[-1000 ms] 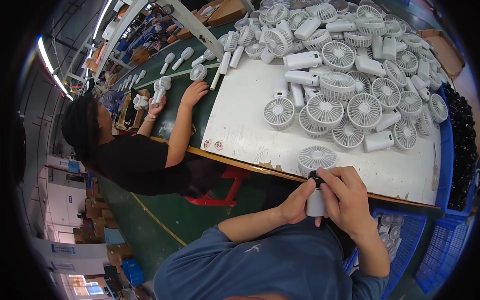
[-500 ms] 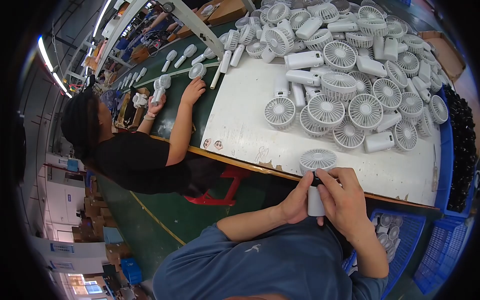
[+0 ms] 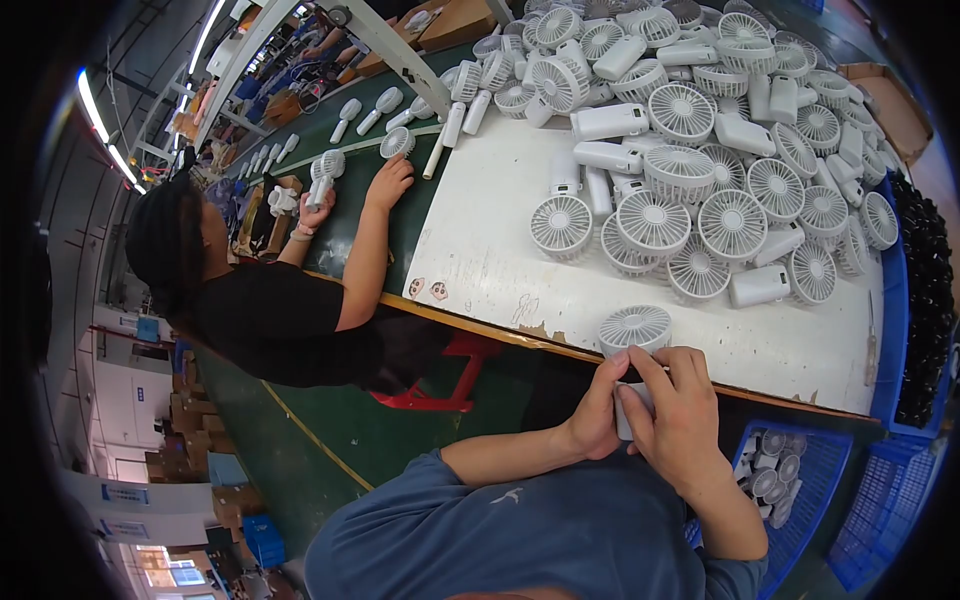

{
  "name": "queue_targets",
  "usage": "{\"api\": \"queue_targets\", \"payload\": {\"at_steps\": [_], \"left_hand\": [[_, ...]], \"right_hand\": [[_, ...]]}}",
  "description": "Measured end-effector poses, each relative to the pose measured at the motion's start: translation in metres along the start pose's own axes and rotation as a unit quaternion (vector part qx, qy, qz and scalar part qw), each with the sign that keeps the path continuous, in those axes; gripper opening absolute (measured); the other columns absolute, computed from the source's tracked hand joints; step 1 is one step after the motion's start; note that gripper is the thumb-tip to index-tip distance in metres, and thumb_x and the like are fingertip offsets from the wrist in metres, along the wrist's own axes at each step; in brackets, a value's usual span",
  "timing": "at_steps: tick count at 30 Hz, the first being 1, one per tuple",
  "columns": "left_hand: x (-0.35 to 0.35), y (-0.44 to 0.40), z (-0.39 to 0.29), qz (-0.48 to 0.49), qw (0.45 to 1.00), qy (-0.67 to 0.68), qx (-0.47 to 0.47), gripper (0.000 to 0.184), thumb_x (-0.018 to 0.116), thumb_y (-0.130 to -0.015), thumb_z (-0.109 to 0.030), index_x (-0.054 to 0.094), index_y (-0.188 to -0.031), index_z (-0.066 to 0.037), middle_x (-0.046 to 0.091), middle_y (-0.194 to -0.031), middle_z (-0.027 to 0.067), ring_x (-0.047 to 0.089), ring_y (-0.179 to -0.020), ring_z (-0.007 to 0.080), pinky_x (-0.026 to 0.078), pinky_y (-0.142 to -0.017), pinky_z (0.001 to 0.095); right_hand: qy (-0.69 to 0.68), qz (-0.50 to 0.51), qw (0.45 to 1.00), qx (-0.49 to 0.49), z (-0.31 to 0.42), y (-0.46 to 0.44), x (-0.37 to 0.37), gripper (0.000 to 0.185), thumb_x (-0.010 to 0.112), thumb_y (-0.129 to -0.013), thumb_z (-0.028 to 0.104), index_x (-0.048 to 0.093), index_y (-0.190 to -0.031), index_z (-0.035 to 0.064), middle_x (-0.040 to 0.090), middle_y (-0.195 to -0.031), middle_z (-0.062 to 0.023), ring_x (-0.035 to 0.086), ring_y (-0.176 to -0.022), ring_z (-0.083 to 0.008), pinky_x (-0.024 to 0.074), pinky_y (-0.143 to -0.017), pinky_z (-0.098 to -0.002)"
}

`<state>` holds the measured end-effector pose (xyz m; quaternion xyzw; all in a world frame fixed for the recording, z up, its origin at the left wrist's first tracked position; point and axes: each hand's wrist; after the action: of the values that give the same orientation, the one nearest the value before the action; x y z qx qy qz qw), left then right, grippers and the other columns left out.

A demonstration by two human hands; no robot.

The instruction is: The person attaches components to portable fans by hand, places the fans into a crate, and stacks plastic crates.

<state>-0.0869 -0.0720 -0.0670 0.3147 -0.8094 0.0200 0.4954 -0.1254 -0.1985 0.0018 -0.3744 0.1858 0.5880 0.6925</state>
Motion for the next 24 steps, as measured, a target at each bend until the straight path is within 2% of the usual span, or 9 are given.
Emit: {"api": "queue_targets", "payload": {"at_steps": [5,8,11,14,16,20,22,23,24], "left_hand": [[-0.005,0.000,0.005,0.019,1.000,0.010,0.013,0.062,0.025,-0.101,-0.061,0.053,-0.120,-0.010,0.063,-0.092,0.0072,0.064,-0.071,0.0156,0.048,-0.046,0.0279],[-0.010,0.000,0.005,0.013,0.999,-0.047,0.024,0.063,0.025,-0.101,-0.063,0.054,-0.119,-0.009,0.063,-0.094,0.0070,0.063,-0.074,0.0156,0.049,-0.046,0.0283],[-0.018,-0.001,0.005,0.068,0.994,-0.075,0.032,0.068,0.024,-0.100,-0.066,0.054,-0.121,-0.009,0.063,-0.095,0.0075,0.064,-0.076,0.0164,0.049,-0.047,0.0292],[-0.011,0.000,-0.003,0.031,0.998,-0.061,-0.003,0.073,0.022,-0.098,-0.070,0.053,-0.123,-0.009,0.063,-0.095,0.0078,0.064,-0.077,0.0172,0.050,-0.048,0.0297],[-0.012,-0.001,-0.006,0.027,0.998,-0.050,-0.025,0.073,0.021,-0.099,-0.069,0.052,-0.124,-0.008,0.064,-0.096,0.0089,0.065,-0.078,0.0178,0.052,-0.050,0.0305],[-0.012,-0.005,-0.003,0.028,0.999,-0.025,-0.029,0.069,0.022,-0.100,-0.065,0.051,-0.126,-0.007,0.064,-0.098,0.0104,0.066,-0.079,0.0190,0.052,-0.051,0.0311],[-0.015,-0.006,-0.001,0.058,0.998,0.019,-0.012,0.063,0.025,-0.102,-0.058,0.052,-0.127,-0.007,0.064,-0.099,0.0102,0.065,-0.086,0.0169,0.053,-0.059,0.0301],[-0.013,-0.007,0.002,0.058,0.998,0.019,-0.012,0.063,0.025,-0.102,-0.058,0.052,-0.127,-0.007,0.064,-0.099,0.0102,0.065,-0.086,0.0169,0.053,-0.059,0.0301],[-0.005,-0.007,0.004,-0.004,0.999,0.040,-0.003,0.060,0.027,-0.103,-0.055,0.053,-0.126,-0.006,0.064,-0.102,0.0101,0.064,-0.092,0.0170,0.053,-0.068,0.0306]], "right_hand": [[-0.020,-0.024,0.999,-0.009,-0.006,0.000,0.000,0.035,0.069,-0.079,0.004,0.066,-0.114,0.0011,0.059,-0.097,-0.0143,0.057,-0.091,-0.0311,0.0489,-0.076,-0.0403],[-0.056,-0.038,0.997,-0.026,-0.008,-0.005,-0.008,0.032,0.068,-0.080,0.001,0.067,-0.111,0.0003,0.060,-0.092,-0.0135,0.058,-0.088,-0.0303,0.0489,-0.074,-0.0397],[-0.075,-0.029,0.996,-0.025,-0.009,-0.006,-0.011,0.030,0.068,-0.080,0.000,0.068,-0.110,0.0001,0.060,-0.090,-0.0131,0.058,-0.086,-0.0302,0.0490,-0.073,-0.0396],[-0.061,-0.016,0.998,-0.030,-0.010,-0.004,-0.008,0.032,0.069,-0.080,0.002,0.067,-0.112,0.0006,0.060,-0.093,-0.0136,0.057,-0.088,-0.0303,0.0489,-0.074,-0.0394],[-0.059,-0.007,0.998,0.001,-0.007,-0.002,-0.006,0.035,0.071,-0.080,0.007,0.066,-0.114,0.0014,0.059,-0.097,-0.0140,0.057,-0.091,-0.0307,0.0487,-0.077,-0.0398],[-0.028,0.003,1.000,-0.005,-0.007,-0.001,-0.003,0.039,0.072,-0.080,0.012,0.064,-0.118,0.0025,0.058,-0.101,-0.0145,0.056,-0.095,-0.0314,0.0484,-0.079,-0.0409],[-0.012,0.010,1.000,0.014,-0.007,0.002,0.001,0.043,0.074,-0.079,0.014,0.064,-0.118,0.0032,0.057,-0.103,-0.0150,0.055,-0.096,-0.0328,0.0481,-0.080,-0.0418],[-0.012,0.010,1.000,0.014,-0.006,0.002,0.001,0.043,0.074,-0.079,0.014,0.064,-0.118,0.0032,0.057,-0.103,-0.0150,0.055,-0.096,-0.0328,0.0481,-0.080,-0.0418],[-0.003,0.003,1.000,0.001,-0.006,0.003,0.002,0.047,0.074,-0.078,0.014,0.061,-0.122,0.0016,0.057,-0.103,-0.0160,0.055,-0.096,-0.0339,0.0481,-0.080,-0.0425]]}}
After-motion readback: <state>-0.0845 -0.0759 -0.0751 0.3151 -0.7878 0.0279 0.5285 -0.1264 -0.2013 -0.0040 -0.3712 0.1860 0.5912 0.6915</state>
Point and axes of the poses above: each hand's wrist, its own y-axis away from the middle knuckle, its own x-axis out of the palm, z = x × y
